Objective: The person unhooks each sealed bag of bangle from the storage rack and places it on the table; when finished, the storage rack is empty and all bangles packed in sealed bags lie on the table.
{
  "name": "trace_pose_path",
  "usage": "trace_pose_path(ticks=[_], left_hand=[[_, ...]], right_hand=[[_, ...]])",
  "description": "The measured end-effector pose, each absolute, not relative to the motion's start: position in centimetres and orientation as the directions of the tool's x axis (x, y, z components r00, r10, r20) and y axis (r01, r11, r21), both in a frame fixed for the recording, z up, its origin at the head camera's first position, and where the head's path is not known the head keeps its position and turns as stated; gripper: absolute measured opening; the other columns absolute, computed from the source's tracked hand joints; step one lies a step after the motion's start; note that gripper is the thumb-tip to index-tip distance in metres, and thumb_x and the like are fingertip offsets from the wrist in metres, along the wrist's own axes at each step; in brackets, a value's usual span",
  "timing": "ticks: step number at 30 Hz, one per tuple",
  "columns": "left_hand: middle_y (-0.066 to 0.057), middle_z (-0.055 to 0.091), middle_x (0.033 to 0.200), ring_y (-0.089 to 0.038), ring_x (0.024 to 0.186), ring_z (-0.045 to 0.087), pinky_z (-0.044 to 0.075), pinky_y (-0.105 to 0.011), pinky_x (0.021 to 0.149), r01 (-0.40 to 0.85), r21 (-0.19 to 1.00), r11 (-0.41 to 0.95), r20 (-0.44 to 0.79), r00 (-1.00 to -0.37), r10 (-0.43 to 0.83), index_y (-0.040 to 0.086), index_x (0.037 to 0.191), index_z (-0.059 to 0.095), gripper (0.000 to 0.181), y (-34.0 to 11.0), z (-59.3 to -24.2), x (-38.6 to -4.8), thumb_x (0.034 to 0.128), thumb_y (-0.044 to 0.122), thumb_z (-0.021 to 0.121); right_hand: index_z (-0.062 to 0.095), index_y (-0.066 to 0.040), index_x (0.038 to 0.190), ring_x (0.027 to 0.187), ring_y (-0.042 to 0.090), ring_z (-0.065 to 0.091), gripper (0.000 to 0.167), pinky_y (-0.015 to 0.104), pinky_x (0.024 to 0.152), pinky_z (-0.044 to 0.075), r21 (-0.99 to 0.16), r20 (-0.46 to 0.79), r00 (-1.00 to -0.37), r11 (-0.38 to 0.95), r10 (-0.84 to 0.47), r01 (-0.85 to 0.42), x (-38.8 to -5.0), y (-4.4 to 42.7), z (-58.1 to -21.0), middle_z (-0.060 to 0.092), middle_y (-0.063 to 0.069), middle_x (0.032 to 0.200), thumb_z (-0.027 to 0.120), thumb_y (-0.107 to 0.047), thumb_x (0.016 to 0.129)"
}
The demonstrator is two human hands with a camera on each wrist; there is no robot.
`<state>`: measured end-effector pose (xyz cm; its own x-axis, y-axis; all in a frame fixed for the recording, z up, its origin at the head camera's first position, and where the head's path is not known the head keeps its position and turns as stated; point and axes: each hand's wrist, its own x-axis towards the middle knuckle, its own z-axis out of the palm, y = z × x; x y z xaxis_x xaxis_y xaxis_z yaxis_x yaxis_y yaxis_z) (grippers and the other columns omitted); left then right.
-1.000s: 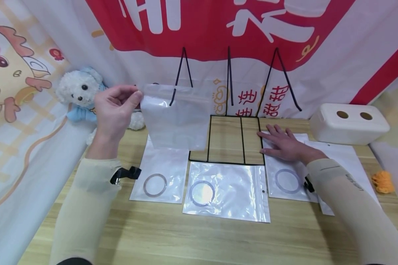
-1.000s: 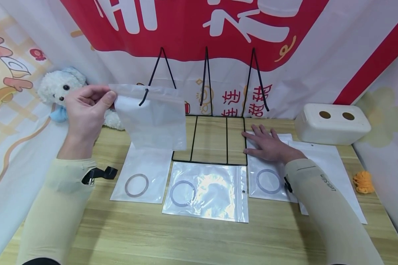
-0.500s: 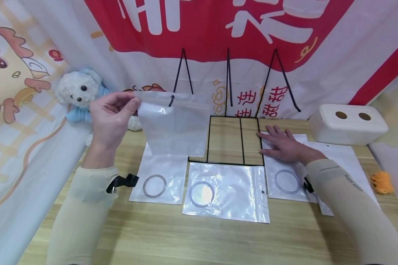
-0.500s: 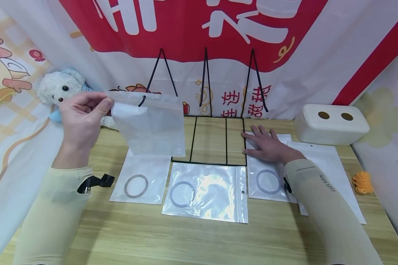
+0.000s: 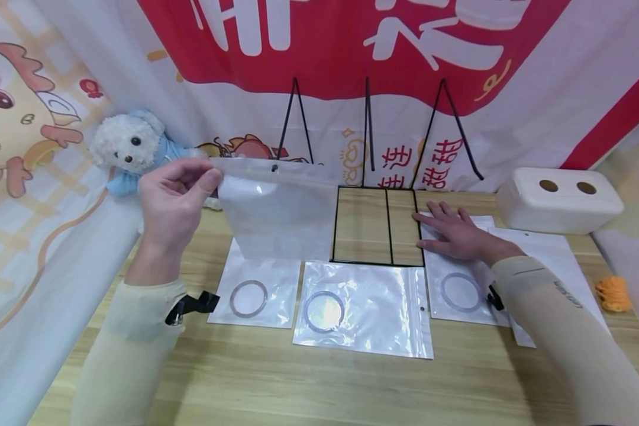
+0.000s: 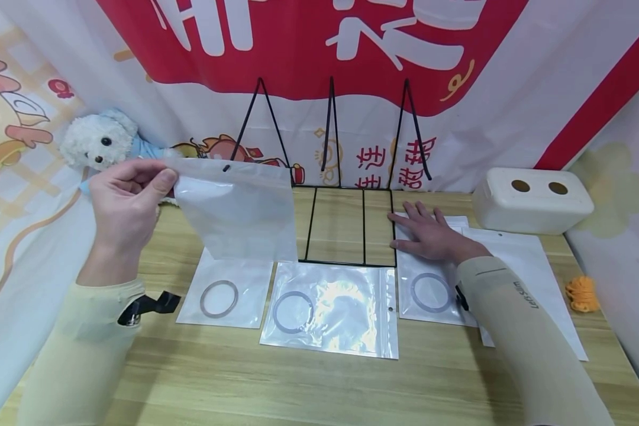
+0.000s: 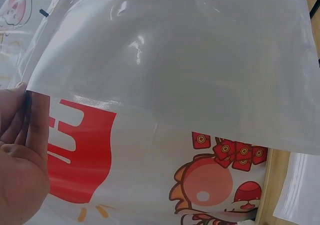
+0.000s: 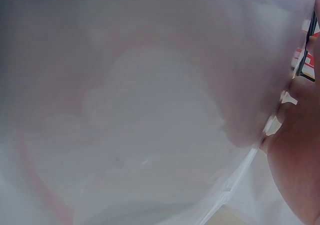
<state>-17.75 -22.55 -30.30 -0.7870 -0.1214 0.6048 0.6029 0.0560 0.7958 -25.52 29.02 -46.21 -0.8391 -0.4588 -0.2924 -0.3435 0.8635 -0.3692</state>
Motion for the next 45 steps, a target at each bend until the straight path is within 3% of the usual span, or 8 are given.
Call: trace_pose_path(ticks=[5,14,20,30,41,45], left_hand=[[-0.004,0.082,0.087,-0.011,0.071,0.073,0.063,-0.018,0.068,0.618,0.786,0.019,0.614,-0.778,-0.129,-0.007,0.097,0.081,0.01,-22.6,-30.2,-17.3,0.091,-0.014,0.077],[-0.001,0.081,0.09,-0.011,0.076,0.074,0.063,-0.017,0.074,0.604,0.794,0.065,0.607,-0.785,-0.122,-0.006,0.1,0.081,0.011,-22.9,-29.6,-16.0,0.093,0.001,0.083],[0.0,0.081,0.089,-0.009,0.074,0.073,0.063,-0.016,0.072,0.601,0.793,0.101,0.609,-0.785,-0.115,-0.007,0.1,0.081,0.007,-23.0,-29.6,-15.6,0.0945,-0.007,0.077],[-0.003,0.081,0.084,-0.01,0.069,0.074,0.063,-0.017,0.068,0.635,0.773,0.013,0.63,-0.765,-0.136,-0.015,0.096,0.077,0.005,-24.4,-30.0,-14.1,0.0913,-0.014,0.076],[-0.01,0.081,0.081,-0.013,0.067,0.076,0.063,-0.018,0.065,0.655,0.751,-0.08,0.63,-0.747,-0.211,-0.02,0.094,0.075,0.009,-27.7,-30.6,-12.0,0.0855,-0.024,0.074],[-0.012,0.08,0.077,-0.014,0.064,0.075,0.063,-0.018,0.064,0.647,0.761,-0.052,0.613,-0.743,-0.268,-0.021,0.092,0.075,0.008,-29.3,-30.6,-11.1,0.0852,-0.025,0.074]], right_hand=[[0.026,-0.025,0.174,0.166,0.051,-0.012,0.082,0.075,0.129,-0.013,-0.369,-0.299,-0.838,0.865,-0.457,-0.34,-25.5,29.0,-46.1,-0.004,0.023,0.182,0.053,-0.064,0.107],[0.026,-0.025,0.174,0.166,0.052,-0.011,0.082,0.076,0.129,-0.011,-0.365,-0.299,-0.838,0.866,-0.456,-0.341,-25.4,28.9,-46.0,-0.004,0.023,0.182,0.054,-0.064,0.107],[0.026,-0.026,0.174,0.166,0.051,-0.012,0.082,0.076,0.129,-0.012,-0.37,-0.3,-0.838,0.865,-0.456,-0.339,-25.4,29.0,-46.0,-0.004,0.023,0.182,0.053,-0.065,0.107],[0.025,-0.027,0.174,0.166,0.051,-0.012,0.082,0.076,0.129,-0.012,-0.366,-0.3,-0.837,0.865,-0.458,-0.343,-25.6,29.1,-46.3,-0.004,0.022,0.182,0.052,-0.067,0.107],[0.025,-0.028,0.174,0.166,0.051,-0.013,0.084,0.076,0.129,-0.013,-0.365,-0.311,-0.837,0.87,-0.45,-0.332,-25.5,29.0,-46.1,-0.005,0.022,0.182,0.051,-0.069,0.106],[0.024,-0.029,0.174,0.166,0.051,-0.013,0.084,0.076,0.129,-0.012,-0.36,-0.31,-0.837,0.87,-0.451,-0.335,-25.5,28.9,-46.1,-0.005,0.021,0.182,0.051,-0.07,0.106]])
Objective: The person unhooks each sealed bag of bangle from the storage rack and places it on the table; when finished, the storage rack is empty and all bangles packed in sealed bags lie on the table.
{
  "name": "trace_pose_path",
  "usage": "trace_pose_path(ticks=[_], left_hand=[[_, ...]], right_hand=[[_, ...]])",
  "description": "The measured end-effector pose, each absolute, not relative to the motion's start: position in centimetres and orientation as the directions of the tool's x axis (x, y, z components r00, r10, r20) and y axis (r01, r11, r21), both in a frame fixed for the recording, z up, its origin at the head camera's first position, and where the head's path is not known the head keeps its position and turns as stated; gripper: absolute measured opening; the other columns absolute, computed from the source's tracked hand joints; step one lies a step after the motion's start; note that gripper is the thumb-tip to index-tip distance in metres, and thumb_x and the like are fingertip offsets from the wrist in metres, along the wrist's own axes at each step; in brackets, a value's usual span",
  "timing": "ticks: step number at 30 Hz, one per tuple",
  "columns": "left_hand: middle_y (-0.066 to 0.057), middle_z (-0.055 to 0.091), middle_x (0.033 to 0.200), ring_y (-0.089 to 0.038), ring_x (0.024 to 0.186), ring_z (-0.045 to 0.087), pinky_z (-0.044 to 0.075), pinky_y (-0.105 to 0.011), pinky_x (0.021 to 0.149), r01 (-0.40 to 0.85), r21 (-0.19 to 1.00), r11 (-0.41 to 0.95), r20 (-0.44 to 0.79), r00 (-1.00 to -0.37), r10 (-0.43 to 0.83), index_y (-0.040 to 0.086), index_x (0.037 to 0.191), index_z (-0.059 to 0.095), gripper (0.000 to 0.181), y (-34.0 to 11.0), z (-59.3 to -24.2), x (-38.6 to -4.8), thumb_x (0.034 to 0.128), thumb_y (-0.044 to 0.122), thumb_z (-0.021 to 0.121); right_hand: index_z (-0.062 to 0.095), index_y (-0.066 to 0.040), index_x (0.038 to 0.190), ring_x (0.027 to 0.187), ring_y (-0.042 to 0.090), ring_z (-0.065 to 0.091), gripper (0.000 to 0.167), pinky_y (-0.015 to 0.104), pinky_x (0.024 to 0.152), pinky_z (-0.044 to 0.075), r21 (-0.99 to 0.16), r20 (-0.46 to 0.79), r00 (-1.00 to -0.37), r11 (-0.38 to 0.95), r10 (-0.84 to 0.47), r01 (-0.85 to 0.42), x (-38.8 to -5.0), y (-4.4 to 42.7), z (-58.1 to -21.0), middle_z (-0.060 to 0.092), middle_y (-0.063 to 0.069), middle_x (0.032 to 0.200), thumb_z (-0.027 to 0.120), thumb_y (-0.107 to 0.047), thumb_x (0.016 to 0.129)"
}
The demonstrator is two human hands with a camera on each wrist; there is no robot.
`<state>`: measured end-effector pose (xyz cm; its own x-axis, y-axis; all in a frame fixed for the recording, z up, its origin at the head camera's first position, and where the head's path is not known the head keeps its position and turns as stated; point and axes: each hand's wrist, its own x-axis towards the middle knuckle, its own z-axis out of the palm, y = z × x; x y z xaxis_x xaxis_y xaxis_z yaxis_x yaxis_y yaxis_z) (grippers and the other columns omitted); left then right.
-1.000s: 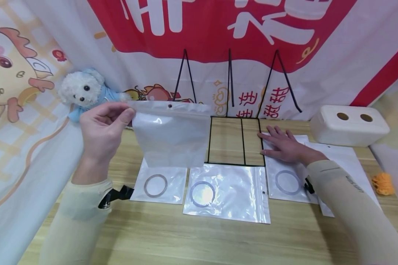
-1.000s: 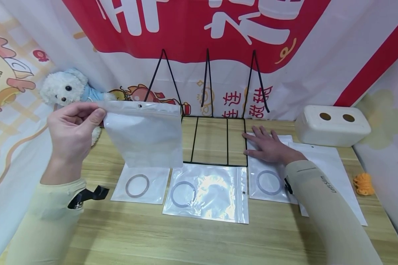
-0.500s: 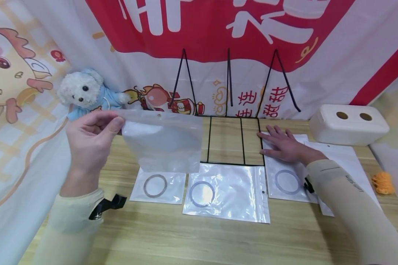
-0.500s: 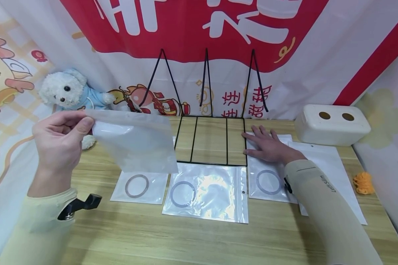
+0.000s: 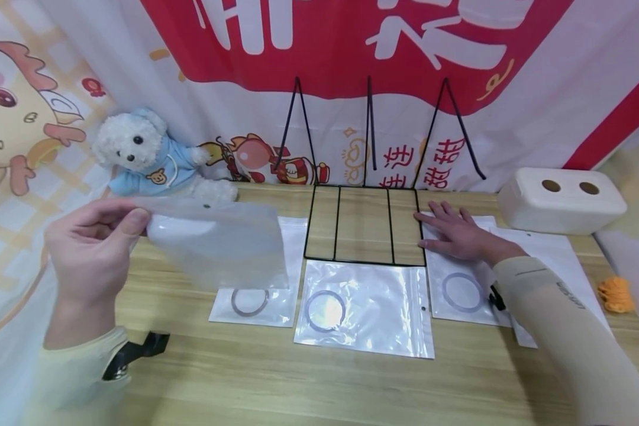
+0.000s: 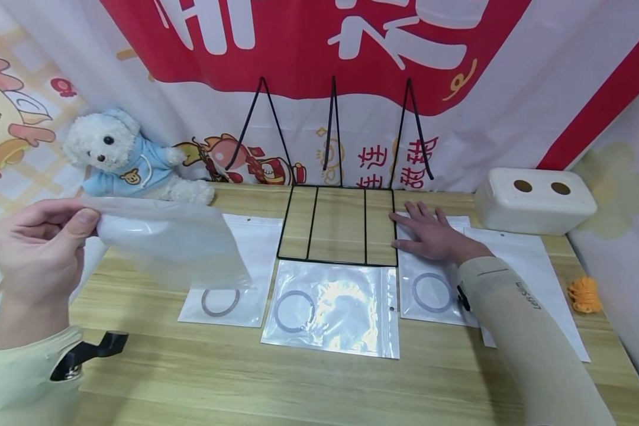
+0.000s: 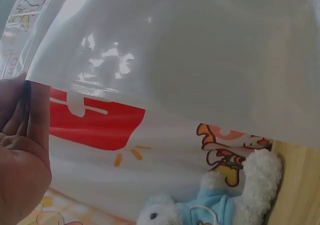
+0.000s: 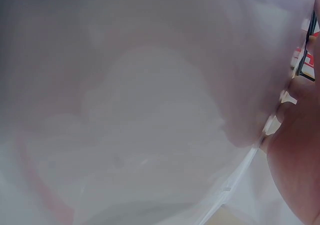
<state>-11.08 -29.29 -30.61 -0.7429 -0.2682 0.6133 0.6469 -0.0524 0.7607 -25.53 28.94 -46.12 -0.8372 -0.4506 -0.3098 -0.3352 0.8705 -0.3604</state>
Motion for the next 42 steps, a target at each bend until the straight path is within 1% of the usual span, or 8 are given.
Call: trace_pose_path(ticks=[6,11,18,23,27,30,35,42], left_hand=[[-0.011,0.081,0.077,-0.013,0.064,0.077,0.063,-0.015,0.066,0.629,0.777,0.009,0.593,-0.728,-0.344,-0.02,0.093,0.076,0.008,-32.4,-31.0,-9.7,0.0866,-0.024,0.073],[-0.014,0.081,0.079,-0.016,0.069,0.079,0.064,-0.018,0.07,0.643,0.765,-0.04,0.594,-0.728,-0.343,-0.023,0.094,0.074,0.013,-34.9,-31.5,-9.0,0.0872,-0.03,0.066],[0.005,0.081,0.076,-0.001,0.067,0.073,0.054,-0.007,0.064,0.428,0.854,0.295,0.519,-0.748,-0.414,-0.007,0.095,0.081,0.011,-38.2,-32.4,-7.7,0.0902,-0.015,0.076],[0.003,0.083,0.081,-0.002,0.07,0.076,0.058,-0.007,0.069,0.543,0.806,0.237,0.592,-0.752,-0.29,-0.01,0.095,0.079,0.012,-40.3,-33.6,-7.7,0.0906,-0.019,0.073],[0.016,0.079,0.08,0.006,0.07,0.073,0.056,-0.005,0.073,0.397,0.801,0.448,0.548,-0.786,-0.285,-0.002,0.097,0.079,0.016,-41.4,-34.0,-7.8,0.0957,-0.015,0.07],[0.021,0.076,0.079,0.008,0.067,0.071,0.056,-0.004,0.074,0.241,0.813,0.53,0.467,-0.813,-0.346,0.007,0.097,0.081,0.022,-41.9,-34.4,-8.2,0.098,-0.012,0.069],[0.018,0.077,0.081,0.007,0.066,0.071,0.057,-0.004,0.072,0.114,0.902,0.416,0.31,-0.841,-0.443,0.019,0.097,0.081,0.024,-42.7,-35.1,-9.2,0.1003,-0.003,0.071],[0.023,0.076,0.086,0.008,0.071,0.072,0.057,-0.004,0.072,0.03,0.936,0.352,0.194,-0.877,-0.44,0.026,0.102,0.079,0.019,-43.1,-35.1,-10.8,0.1028,0.009,0.07]], right_hand=[[0.025,-0.028,0.174,0.166,0.051,-0.011,0.084,0.075,0.13,-0.012,-0.364,-0.299,-0.843,0.87,-0.447,-0.332,-25.5,28.9,-46.2,-0.004,0.022,0.182,0.052,-0.069,0.106],[0.026,-0.029,0.174,0.167,0.051,-0.01,0.084,0.075,0.13,-0.012,-0.362,-0.297,-0.846,0.873,-0.442,-0.328,-25.5,28.9,-46.2,-0.003,0.021,0.182,0.051,-0.07,0.106],[0.026,-0.028,0.173,0.166,0.051,-0.011,0.083,0.074,0.13,-0.013,-0.369,-0.297,-0.847,0.871,-0.442,-0.325,-25.5,28.9,-46.2,-0.003,0.021,0.182,0.052,-0.068,0.106],[0.026,-0.028,0.174,0.167,0.051,-0.011,0.083,0.074,0.13,-0.013,-0.371,-0.299,-0.845,0.87,-0.443,-0.324,-25.4,28.8,-46.2,-0.003,0.021,0.182,0.052,-0.068,0.106],[0.026,-0.027,0.173,0.166,0.051,-0.011,0.082,0.074,0.13,-0.013,-0.374,-0.295,-0.846,0.869,-0.444,-0.325,-25.3,28.8,-46.0,-0.003,0.022,0.182,0.053,-0.067,0.106],[0.026,-0.027,0.173,0.166,0.051,-0.011,0.082,0.074,0.13,-0.013,-0.376,-0.298,-0.845,0.868,-0.444,-0.323,-25.3,28.8,-46.0,-0.003,0.022,0.182,0.053,-0.067,0.106],[0.025,-0.028,0.174,0.167,0.05,-0.012,0.083,0.074,0.13,-0.014,-0.372,-0.305,-0.844,0.871,-0.442,-0.321,-25.3,28.7,-46.0,-0.004,0.021,0.182,0.053,-0.068,0.106],[0.027,-0.028,0.173,0.167,0.05,-0.011,0.082,0.073,0.13,-0.014,-0.373,-0.298,-0.849,0.872,-0.436,-0.316,-25.3,28.8,-46.0,-0.003,0.021,0.182,0.052,-0.068,0.106]])
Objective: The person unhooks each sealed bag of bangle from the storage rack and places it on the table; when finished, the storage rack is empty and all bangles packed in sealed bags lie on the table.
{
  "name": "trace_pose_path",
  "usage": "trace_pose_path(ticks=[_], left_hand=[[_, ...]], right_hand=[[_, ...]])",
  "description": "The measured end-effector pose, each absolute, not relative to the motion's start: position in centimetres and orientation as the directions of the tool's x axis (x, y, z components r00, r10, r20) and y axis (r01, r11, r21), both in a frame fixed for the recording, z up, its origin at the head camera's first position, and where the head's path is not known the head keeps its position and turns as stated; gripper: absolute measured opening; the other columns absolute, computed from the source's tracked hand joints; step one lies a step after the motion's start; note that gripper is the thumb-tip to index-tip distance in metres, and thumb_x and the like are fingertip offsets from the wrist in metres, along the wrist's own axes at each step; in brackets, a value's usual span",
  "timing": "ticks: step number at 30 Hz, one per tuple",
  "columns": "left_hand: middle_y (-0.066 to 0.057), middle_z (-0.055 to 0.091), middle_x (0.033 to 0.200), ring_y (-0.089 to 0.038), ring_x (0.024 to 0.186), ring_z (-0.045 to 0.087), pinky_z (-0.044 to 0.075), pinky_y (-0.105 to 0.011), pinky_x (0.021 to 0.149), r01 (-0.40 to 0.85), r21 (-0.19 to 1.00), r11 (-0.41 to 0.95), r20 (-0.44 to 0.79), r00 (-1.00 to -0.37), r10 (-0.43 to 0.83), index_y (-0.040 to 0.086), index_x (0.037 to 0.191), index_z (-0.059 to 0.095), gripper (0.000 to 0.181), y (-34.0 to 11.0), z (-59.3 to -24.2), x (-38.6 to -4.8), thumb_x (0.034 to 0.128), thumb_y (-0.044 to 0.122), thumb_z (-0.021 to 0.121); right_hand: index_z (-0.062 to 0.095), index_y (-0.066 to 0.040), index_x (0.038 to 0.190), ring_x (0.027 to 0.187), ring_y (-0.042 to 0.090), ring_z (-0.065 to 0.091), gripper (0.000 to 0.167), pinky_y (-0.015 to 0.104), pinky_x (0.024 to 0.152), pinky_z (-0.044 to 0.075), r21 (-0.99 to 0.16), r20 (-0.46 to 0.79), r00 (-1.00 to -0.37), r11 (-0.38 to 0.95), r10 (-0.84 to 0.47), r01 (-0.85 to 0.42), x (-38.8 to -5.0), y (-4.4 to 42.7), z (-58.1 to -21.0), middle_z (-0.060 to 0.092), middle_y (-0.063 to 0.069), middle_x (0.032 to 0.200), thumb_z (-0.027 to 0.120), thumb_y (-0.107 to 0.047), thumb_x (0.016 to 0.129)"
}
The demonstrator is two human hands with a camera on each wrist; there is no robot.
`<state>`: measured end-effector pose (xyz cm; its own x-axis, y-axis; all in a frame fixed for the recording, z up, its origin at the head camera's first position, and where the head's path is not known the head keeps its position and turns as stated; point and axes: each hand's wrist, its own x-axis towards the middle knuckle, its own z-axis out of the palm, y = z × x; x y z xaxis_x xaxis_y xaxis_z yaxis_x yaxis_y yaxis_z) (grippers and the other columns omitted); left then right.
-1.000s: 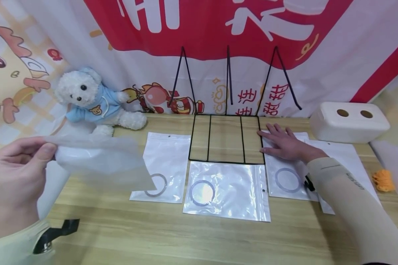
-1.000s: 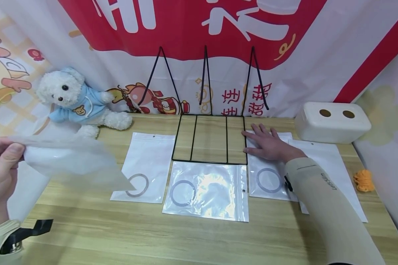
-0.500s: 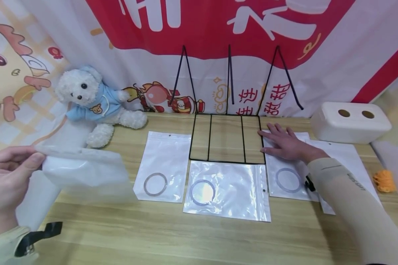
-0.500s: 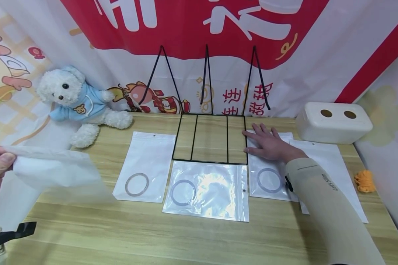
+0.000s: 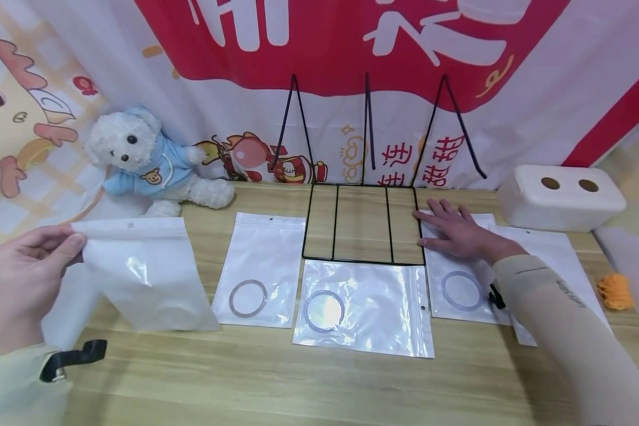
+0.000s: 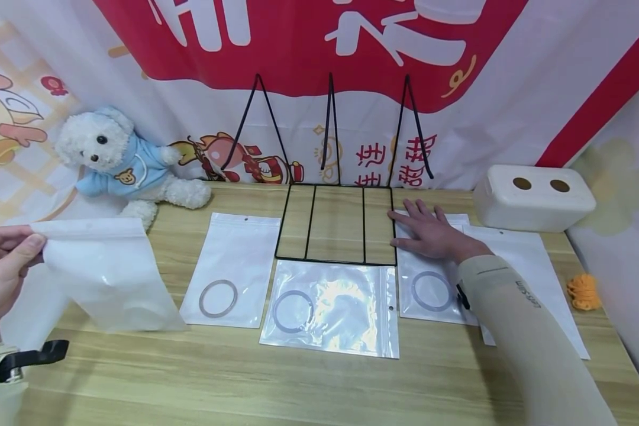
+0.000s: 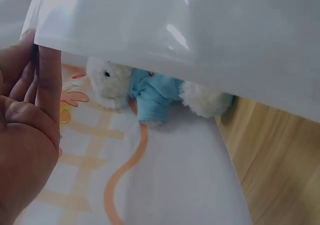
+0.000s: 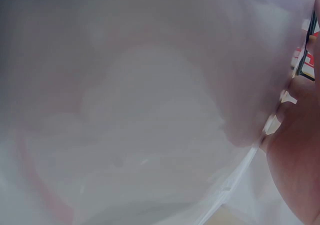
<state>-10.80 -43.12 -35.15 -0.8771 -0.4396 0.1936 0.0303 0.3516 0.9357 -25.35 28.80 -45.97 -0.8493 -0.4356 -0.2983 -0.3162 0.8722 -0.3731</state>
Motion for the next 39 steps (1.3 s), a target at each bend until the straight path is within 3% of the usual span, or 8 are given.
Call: trace_pose_path(ticks=[9,23,32,39], left_hand=[[0.015,0.077,0.084,0.004,0.071,0.073,0.059,-0.008,0.068,0.06,0.978,0.201,0.148,-0.875,-0.461,0.018,0.1,0.08,0.015,-43.1,-36.4,-13.1,0.1001,0.005,0.073],[0.031,0.067,0.086,0.011,0.078,0.067,0.056,-0.004,0.07,-0.238,0.875,0.421,-0.014,-0.882,-0.472,0.027,0.112,0.073,0.01,-42.1,-37.7,-16.8,0.1073,0.021,0.067],[0.035,0.062,0.081,0.012,0.078,0.064,0.057,-0.005,0.071,-0.294,0.827,0.479,-0.027,-0.872,-0.489,0.02,0.116,0.073,0.013,-40.9,-39.9,-19.5,0.1088,0.026,0.064],[0.027,0.061,0.086,0.007,0.084,0.06,0.056,-0.007,0.071,-0.336,0.776,0.534,-0.059,-0.881,-0.469,0.009,0.129,0.071,0.028,-40.4,-40.9,-21.4,0.1107,0.029,0.061]], right_hand=[[0.026,-0.028,0.173,0.167,0.051,-0.012,0.083,0.074,0.13,-0.013,-0.376,-0.299,-0.843,0.867,-0.448,-0.327,-25.4,28.9,-46.1,-0.005,0.021,0.182,0.053,-0.067,0.106],[0.026,-0.027,0.174,0.167,0.05,-0.011,0.083,0.074,0.13,-0.013,-0.363,-0.3,-0.842,0.87,-0.448,-0.333,-25.5,28.8,-46.3,-0.005,0.021,0.182,0.051,-0.068,0.106],[0.026,-0.027,0.174,0.167,0.051,-0.011,0.081,0.074,0.13,-0.013,-0.358,-0.303,-0.843,0.873,-0.444,-0.331,-25.5,28.9,-46.2,-0.005,0.021,0.182,0.052,-0.066,0.107],[0.026,-0.027,0.174,0.167,0.05,-0.011,0.082,0.074,0.13,-0.014,-0.357,-0.304,-0.845,0.875,-0.44,-0.327,-25.6,29.1,-46.3,-0.005,0.021,0.182,0.052,-0.067,0.107]])
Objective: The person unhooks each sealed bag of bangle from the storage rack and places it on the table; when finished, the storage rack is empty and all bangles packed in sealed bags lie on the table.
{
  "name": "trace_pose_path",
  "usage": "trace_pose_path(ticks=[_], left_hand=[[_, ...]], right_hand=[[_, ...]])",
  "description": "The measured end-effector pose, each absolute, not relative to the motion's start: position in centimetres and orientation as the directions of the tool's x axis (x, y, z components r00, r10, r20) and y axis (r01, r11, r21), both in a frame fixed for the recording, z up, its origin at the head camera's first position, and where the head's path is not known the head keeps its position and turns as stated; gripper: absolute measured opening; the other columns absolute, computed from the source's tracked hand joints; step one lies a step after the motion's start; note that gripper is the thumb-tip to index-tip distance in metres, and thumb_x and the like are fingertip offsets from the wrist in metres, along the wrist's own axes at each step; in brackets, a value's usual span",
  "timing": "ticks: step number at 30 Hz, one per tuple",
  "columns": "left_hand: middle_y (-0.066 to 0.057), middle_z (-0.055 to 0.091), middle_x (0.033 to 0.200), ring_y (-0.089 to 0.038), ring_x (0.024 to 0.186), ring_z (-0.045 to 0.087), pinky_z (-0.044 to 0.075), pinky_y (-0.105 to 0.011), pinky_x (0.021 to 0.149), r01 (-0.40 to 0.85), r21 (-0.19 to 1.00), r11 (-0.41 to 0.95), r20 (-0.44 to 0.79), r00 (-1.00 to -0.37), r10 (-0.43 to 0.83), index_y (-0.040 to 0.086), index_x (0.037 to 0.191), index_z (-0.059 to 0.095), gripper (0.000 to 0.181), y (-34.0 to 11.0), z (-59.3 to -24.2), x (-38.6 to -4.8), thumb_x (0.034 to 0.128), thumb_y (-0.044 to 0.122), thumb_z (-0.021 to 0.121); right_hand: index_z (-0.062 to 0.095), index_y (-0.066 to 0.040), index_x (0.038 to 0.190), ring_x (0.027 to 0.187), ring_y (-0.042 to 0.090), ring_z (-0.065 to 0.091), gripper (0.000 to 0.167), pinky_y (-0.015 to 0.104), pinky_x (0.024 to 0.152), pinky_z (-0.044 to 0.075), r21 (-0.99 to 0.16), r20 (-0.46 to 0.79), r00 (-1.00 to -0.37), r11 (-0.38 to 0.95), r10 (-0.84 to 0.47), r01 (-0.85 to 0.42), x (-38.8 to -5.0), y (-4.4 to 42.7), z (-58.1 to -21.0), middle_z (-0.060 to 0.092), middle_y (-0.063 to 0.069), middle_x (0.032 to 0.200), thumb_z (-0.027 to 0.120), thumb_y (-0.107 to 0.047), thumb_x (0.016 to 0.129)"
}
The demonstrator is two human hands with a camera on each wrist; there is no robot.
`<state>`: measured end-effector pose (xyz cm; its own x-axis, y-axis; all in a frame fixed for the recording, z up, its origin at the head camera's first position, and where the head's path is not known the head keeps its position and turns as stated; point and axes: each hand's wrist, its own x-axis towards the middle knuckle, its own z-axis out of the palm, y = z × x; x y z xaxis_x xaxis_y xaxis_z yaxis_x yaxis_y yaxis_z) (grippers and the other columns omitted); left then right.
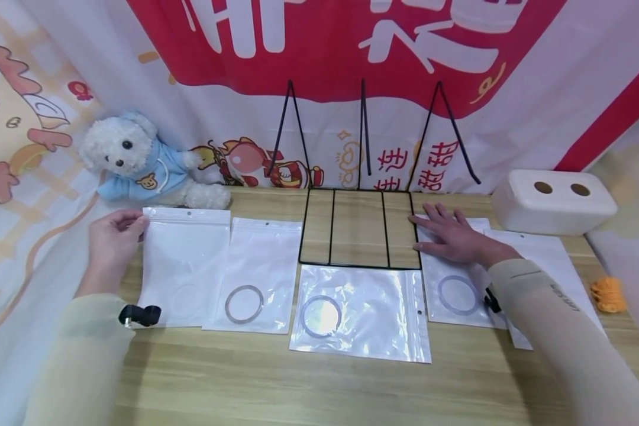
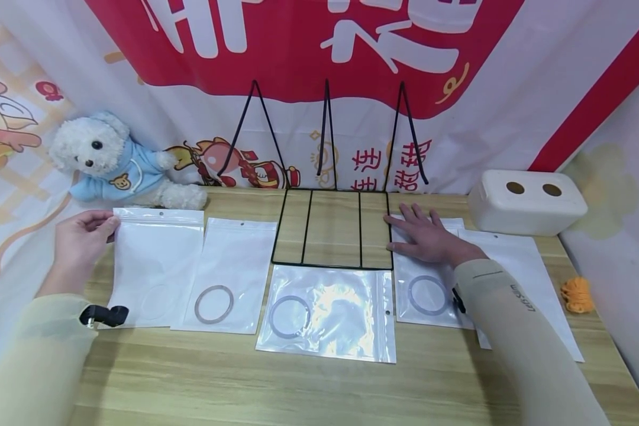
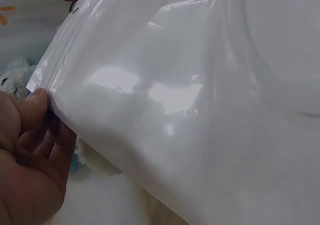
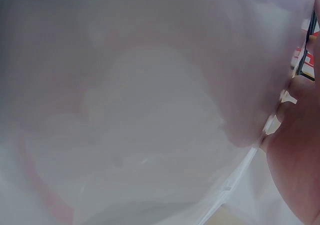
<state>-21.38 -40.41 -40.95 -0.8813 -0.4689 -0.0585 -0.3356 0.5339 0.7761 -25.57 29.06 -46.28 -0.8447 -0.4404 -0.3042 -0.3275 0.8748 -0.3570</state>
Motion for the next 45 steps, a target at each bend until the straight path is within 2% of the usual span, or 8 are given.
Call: trace_pose_path(ticks=[9,12,15,18,22,35,41,45], left_hand=[[0.01,0.063,0.096,0.003,0.081,0.055,0.052,-0.009,0.063,-0.339,0.693,0.637,-0.032,-0.896,-0.443,-0.001,0.136,0.069,0.036,-39.8,-42.0,-22.4,0.1119,0.025,0.058],[-0.003,0.069,0.106,0.002,0.081,0.054,0.049,-0.008,0.062,-0.326,0.664,0.673,-0.018,-0.906,-0.422,-0.003,0.135,0.069,0.038,-39.8,-42.1,-22.7,0.1118,0.024,0.058],[-0.02,0.07,0.123,-0.007,0.089,0.059,0.048,-0.009,0.062,-0.325,0.631,0.704,-0.032,-0.918,-0.396,-0.005,0.138,0.067,0.041,-39.7,-42.2,-23.0,0.1123,0.025,0.055],[-0.026,0.069,0.132,-0.021,0.102,0.065,0.048,-0.011,0.063,-0.331,0.608,0.722,-0.055,-0.924,-0.378,-0.005,0.141,0.066,0.045,-39.5,-42.1,-23.2,0.1127,0.028,0.053],[-0.028,0.069,0.134,-0.034,0.113,0.067,0.048,-0.014,0.066,-0.338,0.597,0.728,-0.062,-0.924,-0.378,-0.005,0.141,0.066,0.046,-39.0,-42.1,-23.3,0.1122,0.028,0.054],[-0.027,0.072,0.135,-0.041,0.118,0.069,0.058,-0.037,0.081,-0.402,0.559,0.726,-0.034,-0.885,-0.464,-0.001,0.14,0.069,0.04,-37.9,-41.5,-23.5,0.1081,0.02,0.057],[-0.027,0.071,0.138,-0.044,0.131,0.063,0.055,-0.055,0.108,-0.387,0.571,0.724,-0.016,-0.887,-0.462,-0.001,0.143,0.068,0.043,-38.1,-41.5,-23.4,0.1095,0.023,0.056],[-0.026,0.072,0.137,-0.044,0.131,0.065,0.052,-0.057,0.112,-0.361,0.575,0.734,0.016,-0.892,-0.451,-0.001,0.142,0.069,0.043,-38.2,-41.6,-23.4,0.11,0.025,0.055]], right_hand=[[0.026,-0.03,0.173,0.167,0.049,-0.012,0.084,0.074,0.13,-0.014,-0.362,-0.309,-0.844,0.875,-0.439,-0.322,-25.5,29.1,-46.6,-0.005,0.019,0.182,0.05,-0.072,0.105],[0.025,-0.031,0.173,0.167,0.049,-0.012,0.084,0.074,0.13,-0.014,-0.362,-0.311,-0.844,0.875,-0.438,-0.321,-25.5,29.0,-46.6,-0.005,0.019,0.183,0.05,-0.073,0.105],[0.025,-0.031,0.173,0.167,0.049,-0.012,0.084,0.074,0.13,-0.014,-0.362,-0.313,-0.843,0.876,-0.437,-0.319,-25.5,29.0,-46.6,-0.006,0.019,0.183,0.05,-0.073,0.105],[0.025,-0.03,0.173,0.167,0.05,-0.012,0.084,0.074,0.13,-0.014,-0.36,-0.311,-0.844,0.876,-0.438,-0.322,-25.5,29.1,-46.6,-0.005,0.02,0.182,0.05,-0.072,0.105],[0.026,-0.03,0.173,0.167,0.05,-0.011,0.083,0.074,0.13,-0.014,-0.359,-0.308,-0.845,0.876,-0.438,-0.323,-25.5,29.1,-46.5,-0.005,0.02,0.182,0.05,-0.071,0.105],[0.025,-0.029,0.174,0.167,0.05,-0.011,0.083,0.074,0.13,-0.013,-0.358,-0.302,-0.845,0.874,-0.441,-0.329,-25.5,29.2,-46.5,-0.005,0.019,0.183,0.05,-0.071,0.106],[0.025,-0.03,0.174,0.167,0.049,-0.012,0.083,0.074,0.13,-0.014,-0.356,-0.304,-0.844,0.874,-0.442,-0.33,-25.5,29.1,-46.5,-0.006,0.018,0.183,0.049,-0.071,0.106],[0.025,-0.03,0.174,0.167,0.05,-0.012,0.082,0.074,0.13,-0.013,-0.354,-0.3,-0.843,0.873,-0.446,-0.336,-25.5,29.1,-46.3,-0.006,0.018,0.183,0.049,-0.07,0.106]])
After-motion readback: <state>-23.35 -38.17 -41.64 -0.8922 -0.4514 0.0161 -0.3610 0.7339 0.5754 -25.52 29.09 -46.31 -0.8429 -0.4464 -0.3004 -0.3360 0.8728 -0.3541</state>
